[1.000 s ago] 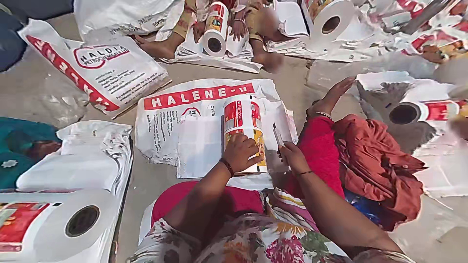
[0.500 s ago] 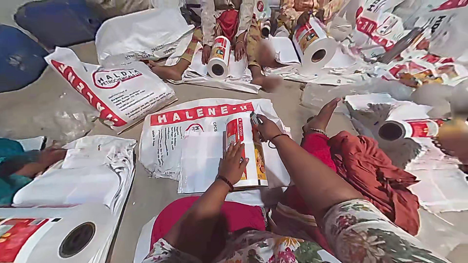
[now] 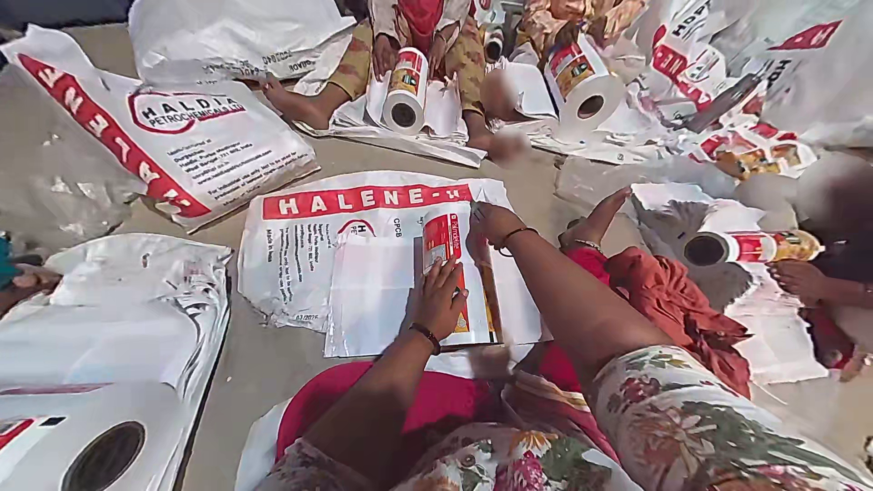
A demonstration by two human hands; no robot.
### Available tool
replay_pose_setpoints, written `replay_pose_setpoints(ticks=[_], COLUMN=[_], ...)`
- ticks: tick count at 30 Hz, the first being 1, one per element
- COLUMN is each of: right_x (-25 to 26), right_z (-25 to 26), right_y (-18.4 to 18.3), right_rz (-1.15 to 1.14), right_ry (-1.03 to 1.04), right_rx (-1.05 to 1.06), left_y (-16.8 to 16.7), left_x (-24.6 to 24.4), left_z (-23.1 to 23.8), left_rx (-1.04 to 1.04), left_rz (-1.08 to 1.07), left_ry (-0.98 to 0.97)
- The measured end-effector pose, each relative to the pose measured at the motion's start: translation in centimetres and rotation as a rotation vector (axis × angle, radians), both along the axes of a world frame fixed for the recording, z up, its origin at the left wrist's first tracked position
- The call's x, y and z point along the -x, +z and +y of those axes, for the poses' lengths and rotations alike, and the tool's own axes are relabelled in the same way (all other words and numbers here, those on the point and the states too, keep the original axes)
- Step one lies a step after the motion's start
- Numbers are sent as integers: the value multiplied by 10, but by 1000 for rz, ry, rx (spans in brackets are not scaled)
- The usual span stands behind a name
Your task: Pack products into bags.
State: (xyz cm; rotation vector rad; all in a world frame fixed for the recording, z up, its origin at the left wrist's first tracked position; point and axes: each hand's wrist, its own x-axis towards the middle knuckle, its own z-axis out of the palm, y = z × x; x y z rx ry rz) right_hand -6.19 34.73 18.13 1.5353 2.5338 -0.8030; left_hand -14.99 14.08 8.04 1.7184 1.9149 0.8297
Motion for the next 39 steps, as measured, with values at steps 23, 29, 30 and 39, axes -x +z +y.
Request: replay_pose_setpoints(ticks=[23, 29, 30, 39], right_x=[-234, -209, -210, -219], right_z=[-194, -189, -185, -172], right_y=[-12, -72, -70, -66], right_rz=[1066, 1006, 1008, 1134], right_ry=[-308, -336, -298, -285], right_rx=[785, 949, 962, 915], left_y=[23, 33, 32, 52], left_x=[-11, -11, -11, -24], left_z=[5, 27, 31, 36], left_rx=[-184, -258, -273, -28], left_rz=[225, 396, 414, 452], left_ry=[-367, -459, -463, -430])
